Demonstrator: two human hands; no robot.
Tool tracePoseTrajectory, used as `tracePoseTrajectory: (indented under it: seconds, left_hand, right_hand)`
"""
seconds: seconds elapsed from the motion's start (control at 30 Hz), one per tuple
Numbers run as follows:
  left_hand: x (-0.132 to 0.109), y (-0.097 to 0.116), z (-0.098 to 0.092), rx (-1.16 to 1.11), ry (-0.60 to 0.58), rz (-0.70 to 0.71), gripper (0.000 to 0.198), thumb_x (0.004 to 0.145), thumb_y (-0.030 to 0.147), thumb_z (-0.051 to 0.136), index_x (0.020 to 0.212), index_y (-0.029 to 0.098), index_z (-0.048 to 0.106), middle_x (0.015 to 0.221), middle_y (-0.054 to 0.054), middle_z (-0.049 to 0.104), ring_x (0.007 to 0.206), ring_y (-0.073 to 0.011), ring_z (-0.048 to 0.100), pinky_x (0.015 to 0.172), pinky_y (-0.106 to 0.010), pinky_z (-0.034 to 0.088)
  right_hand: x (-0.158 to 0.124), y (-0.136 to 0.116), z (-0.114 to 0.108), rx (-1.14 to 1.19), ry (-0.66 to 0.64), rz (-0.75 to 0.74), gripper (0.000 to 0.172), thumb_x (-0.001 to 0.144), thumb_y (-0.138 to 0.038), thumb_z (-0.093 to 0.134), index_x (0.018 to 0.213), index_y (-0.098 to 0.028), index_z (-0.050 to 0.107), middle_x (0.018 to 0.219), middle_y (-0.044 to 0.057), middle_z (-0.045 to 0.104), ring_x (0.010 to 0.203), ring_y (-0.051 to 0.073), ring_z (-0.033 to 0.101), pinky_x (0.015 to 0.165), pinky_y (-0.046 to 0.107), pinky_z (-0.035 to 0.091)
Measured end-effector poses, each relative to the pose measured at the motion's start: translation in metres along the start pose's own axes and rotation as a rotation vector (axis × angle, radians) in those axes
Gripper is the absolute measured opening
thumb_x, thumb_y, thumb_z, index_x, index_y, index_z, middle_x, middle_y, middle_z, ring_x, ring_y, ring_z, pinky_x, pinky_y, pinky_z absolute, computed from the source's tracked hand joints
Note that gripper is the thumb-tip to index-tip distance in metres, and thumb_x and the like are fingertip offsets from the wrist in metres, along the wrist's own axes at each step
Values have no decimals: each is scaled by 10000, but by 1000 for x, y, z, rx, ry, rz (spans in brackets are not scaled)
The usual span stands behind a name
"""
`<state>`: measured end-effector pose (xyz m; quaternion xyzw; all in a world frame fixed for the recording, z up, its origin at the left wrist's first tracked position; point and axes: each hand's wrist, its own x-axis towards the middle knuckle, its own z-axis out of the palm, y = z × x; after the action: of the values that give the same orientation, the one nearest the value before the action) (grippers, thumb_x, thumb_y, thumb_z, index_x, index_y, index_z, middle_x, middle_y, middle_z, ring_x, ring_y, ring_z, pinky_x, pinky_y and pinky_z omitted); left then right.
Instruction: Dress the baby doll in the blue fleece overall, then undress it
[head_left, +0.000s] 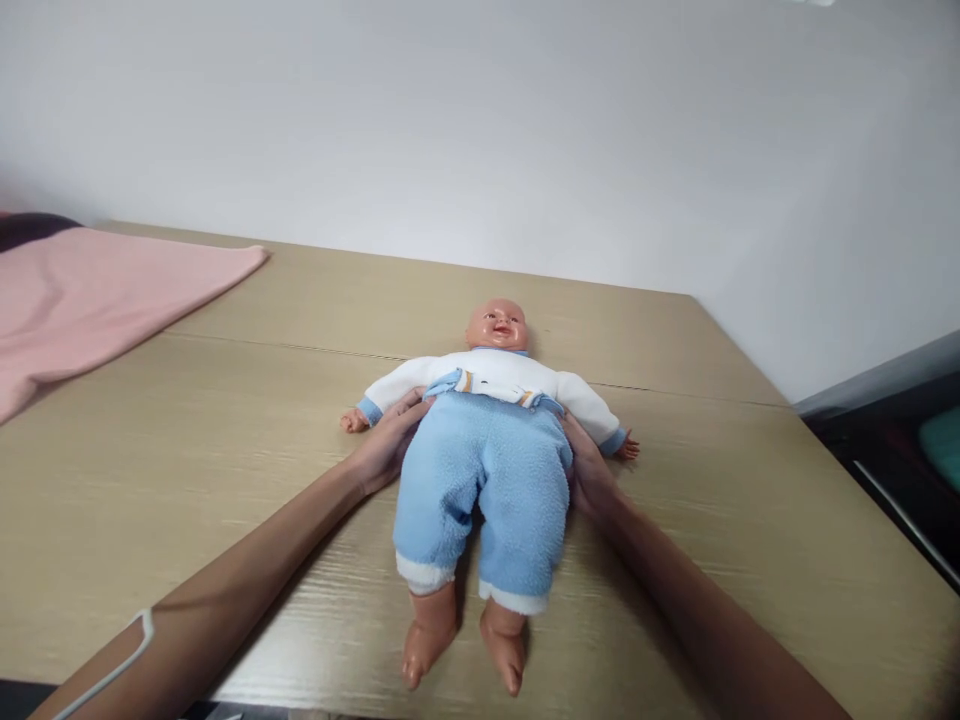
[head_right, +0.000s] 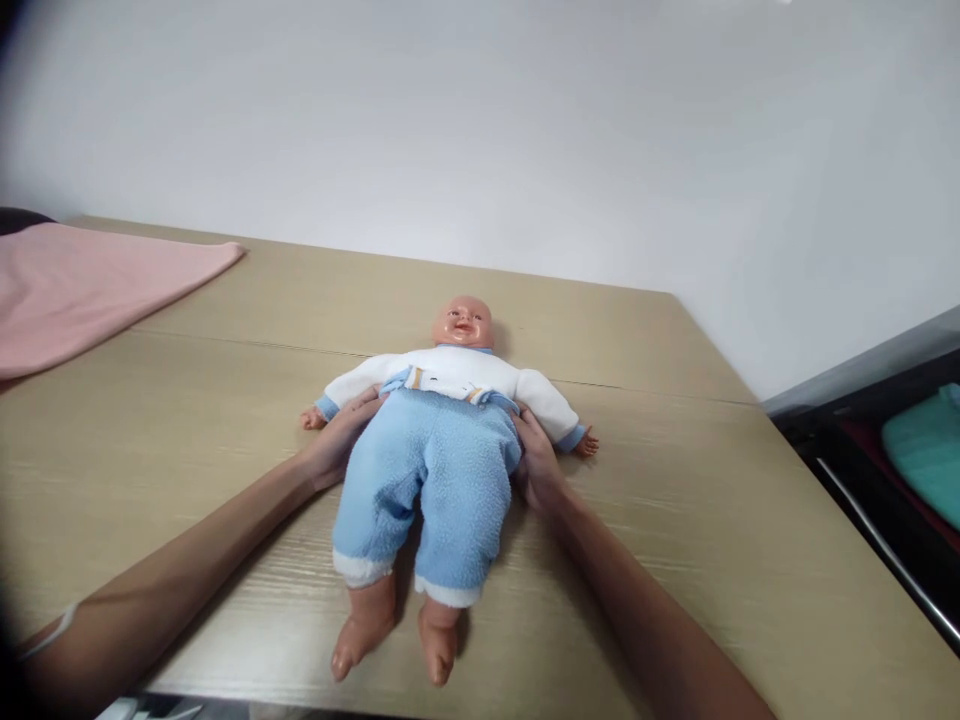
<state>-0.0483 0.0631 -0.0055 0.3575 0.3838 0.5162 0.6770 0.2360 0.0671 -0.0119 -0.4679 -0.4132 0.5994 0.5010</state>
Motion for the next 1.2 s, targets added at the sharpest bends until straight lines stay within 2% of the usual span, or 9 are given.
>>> tracePoseTrajectory:
  seconds: [0.23, 0.4, 0.5, 0.67, 0.77, 0.87, 0.93, 1.07, 1.2]
  left_hand:
    - [-2, -1, -4, -4, -35, -12, 378, 871, 419, 939, 1149, 207, 795, 1044, -42, 783, 934, -222, 689, 853, -301, 525]
    - [-2, -1, -14, 95, -88, 90, 299, 921, 436, 921, 1038, 220, 752, 987, 3, 682, 889, -175, 597, 822, -267, 470]
    - [1, 1, -13, 175, -90, 170, 315, 956, 476, 884, 980, 218, 704, 946, 16, 629, 854, -165, 547, 798, -264, 441]
    - [9, 3, -1, 109, -30, 191, 385, 935, 550, 877, 1020, 230, 681, 916, 24, 603, 782, -159, 503, 735, -267, 420]
    - [9, 5, -3, 209, -28, 156, 386, 982, 586, 807, 1055, 215, 727, 960, 0, 648, 840, -185, 546, 790, -292, 445]
    - [2, 5, -10, 390, 15, 171, 299, 978, 500, 784, 974, 204, 746, 969, -19, 676, 934, -230, 579, 867, -324, 456]
    - [-3, 3, -13, 411, 63, 140, 215, 927, 416, 783, 914, 209, 729, 931, -15, 669, 922, -241, 578, 836, -332, 457]
    - [-10, -4, -11, 182, 100, -23, 173, 852, 342, 797, 853, 224, 670, 843, 2, 651, 811, -220, 583, 710, -320, 457]
    - [-12, -5, -6, 2, 61, -139, 238, 871, 417, 833, 949, 226, 713, 892, -36, 741, 850, -252, 694, 780, -364, 559]
  right_hand:
    - [0, -2, -7, -69, -66, -74, 540, 849, -696, 829, 1154, -257, 751, 1037, 64, 809, 1031, 324, 749, 929, 449, 625]
    - [-6, -17, -22, -436, -67, -225, 436, 881, -653, 846, 884, -239, 708, 837, 3, 624, 813, 218, 571, 760, 344, 478]
    - [-11, -25, -22, -559, -63, -323, 417, 951, -618, 801, 850, -243, 649, 791, -20, 516, 750, 193, 483, 695, 332, 401]
    - [-3, -18, -10, -393, -11, -306, 412, 981, -671, 738, 967, -285, 594, 849, -24, 552, 789, 205, 520, 728, 319, 470]
    - [4, -12, -11, -404, -26, -260, 437, 958, -707, 726, 971, -281, 628, 859, -10, 616, 843, 229, 579, 781, 341, 516]
    - [1, -15, -22, -477, -79, -224, 423, 897, -660, 802, 864, -253, 690, 825, 6, 640, 843, 245, 587, 819, 374, 524]
    - [-5, -17, -28, -525, -90, -209, 387, 894, -609, 820, 817, -246, 710, 833, 16, 655, 860, 253, 588, 868, 394, 527]
    - [-13, -12, -24, -368, -76, -123, 374, 874, -615, 851, 981, -267, 765, 1018, 39, 770, 1026, 292, 681, 1013, 445, 571]
    - [-16, 1, -9, -23, -46, -18, 475, 899, -705, 811, 1163, -313, 765, 1090, 46, 828, 1062, 308, 765, 924, 452, 650]
